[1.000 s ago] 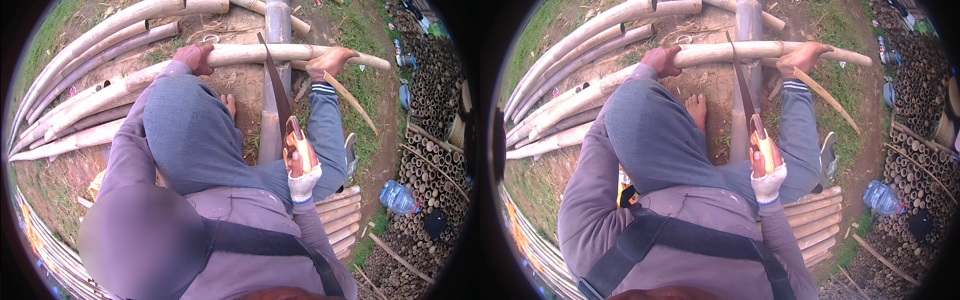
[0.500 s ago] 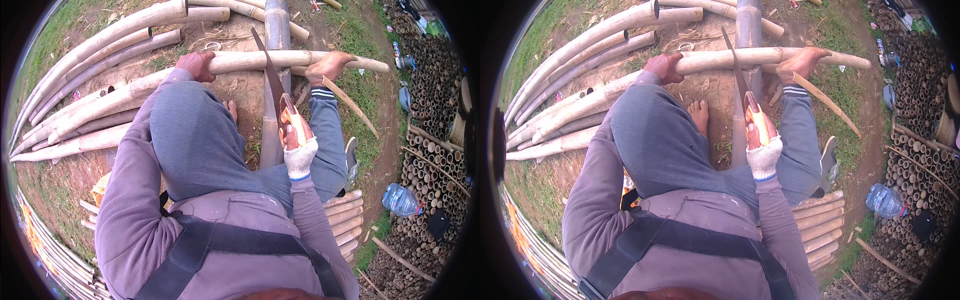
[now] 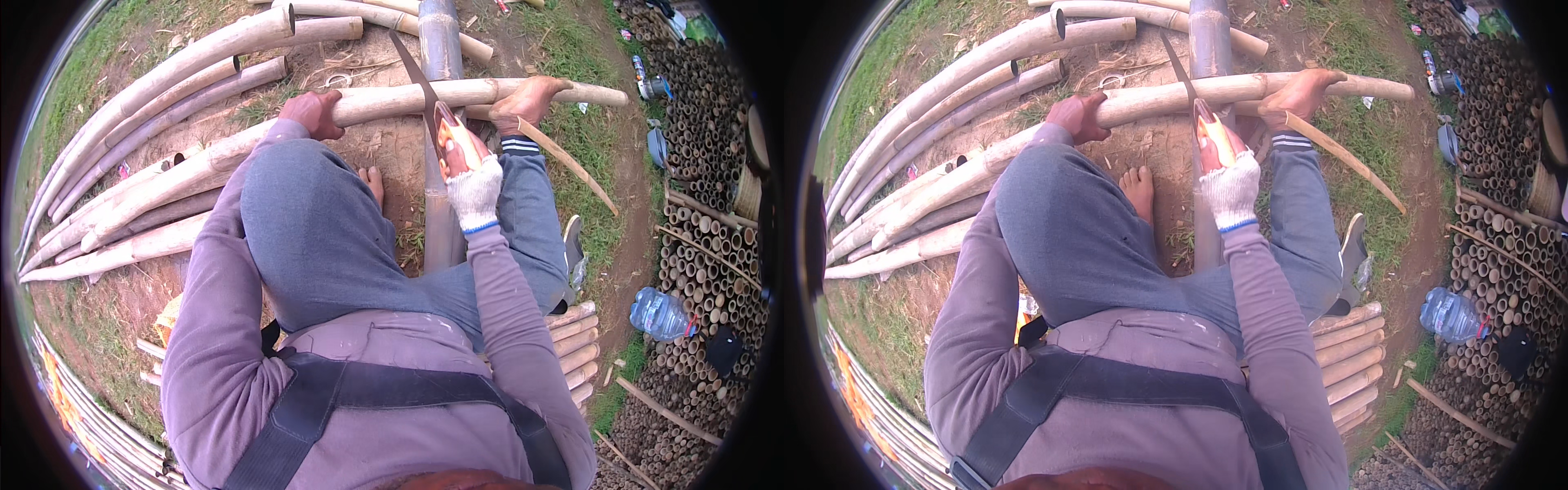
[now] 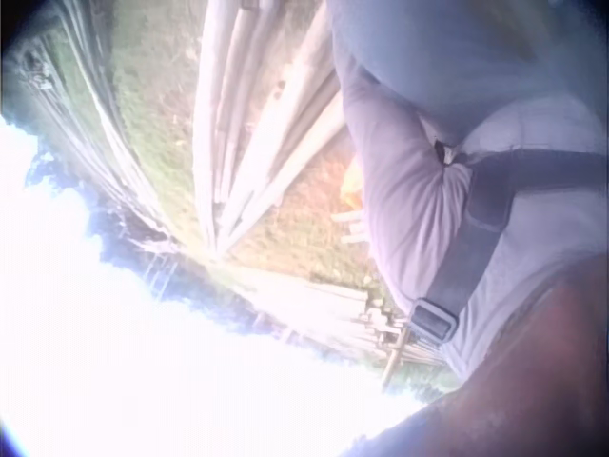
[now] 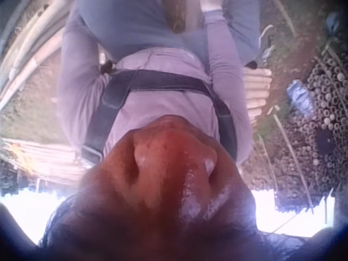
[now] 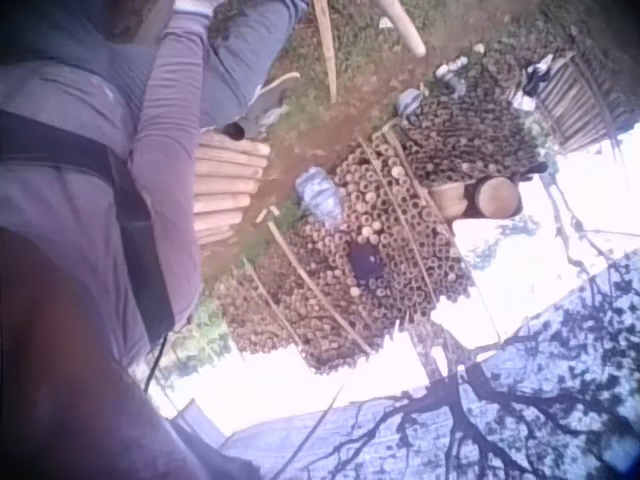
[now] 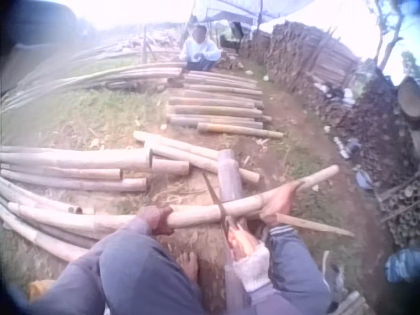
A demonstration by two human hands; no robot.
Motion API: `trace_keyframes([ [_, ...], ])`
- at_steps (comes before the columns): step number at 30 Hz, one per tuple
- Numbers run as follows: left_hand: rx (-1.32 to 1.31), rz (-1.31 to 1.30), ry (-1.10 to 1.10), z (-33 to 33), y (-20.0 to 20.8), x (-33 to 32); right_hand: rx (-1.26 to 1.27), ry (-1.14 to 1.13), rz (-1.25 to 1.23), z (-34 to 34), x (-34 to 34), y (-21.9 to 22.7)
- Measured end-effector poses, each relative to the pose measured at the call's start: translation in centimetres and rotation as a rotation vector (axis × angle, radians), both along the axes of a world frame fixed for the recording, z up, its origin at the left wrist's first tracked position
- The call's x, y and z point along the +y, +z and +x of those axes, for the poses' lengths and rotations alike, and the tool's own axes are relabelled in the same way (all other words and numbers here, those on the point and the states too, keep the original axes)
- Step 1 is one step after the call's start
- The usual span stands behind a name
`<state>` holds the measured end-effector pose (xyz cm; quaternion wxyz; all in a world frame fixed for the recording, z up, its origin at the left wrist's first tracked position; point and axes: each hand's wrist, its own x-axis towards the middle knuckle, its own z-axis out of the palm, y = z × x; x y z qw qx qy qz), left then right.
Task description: The person uses a hand saw to cut bamboo poles into shorter sections. They position each pole on a log support, saw through it, and then move the cut pieces aside to continue with the next pole.
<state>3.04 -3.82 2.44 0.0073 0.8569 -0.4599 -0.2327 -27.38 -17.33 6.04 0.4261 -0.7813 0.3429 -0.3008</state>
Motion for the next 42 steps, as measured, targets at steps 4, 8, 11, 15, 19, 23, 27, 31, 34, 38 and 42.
trace_keyframes([
  [4,-0.005,0.037,0.016,-0.4,-0.5,1.7,0.020,0.063,0.082,-12.1,6.5,3.2],
  [8,-0.022,0.031,0.001,-0.6,-1.5,1.4,0.040,0.020,0.286,-14.2,8.6,4.7],
  [11,-0.003,0.042,0.003,-0.5,-1.3,0.8,-0.009,0.059,-0.072,-3.2,1.5,-1.7],
  [15,-0.027,-0.020,-0.005,-0.3,-1.0,0.9,-0.023,0.010,0.036,1.4,-0.8,-2.5],
  [19,-0.012,0.005,-0.005,0.0,-1.6,1.7,-0.089,0.073,0.025,-7.6,4.0,0.8],
  [23,-0.004,0.026,0.004,-0.1,-1.0,1.6,0.041,0.023,0.326,-15.2,8.6,6.1],
  [27,-0.014,-0.003,0.000,-0.9,-1.9,1.3,0.007,0.020,0.103,-8.7,4.5,-0.5],
  [31,-0.031,-0.012,0.018,-0.9,-1.0,1.0,0.014,0.012,-0.074,2.6,-1.1,-2.1],
  [34,-0.036,-0.021,0.033,-0.4,-1.1,1.0,0.011,0.044,-0.055,-0.2,-0.4,-1.1],
  [38,-0.032,-0.032,0.037,-0.7,-1.9,2.3,0.036,0.082,0.049,-12.1,5.8,3.3],
  [42,-0.013,0.017,0.045,-1.0,-1.6,2.1,0.011,-0.012,0.382,-13.4,7.8,5.1],
])
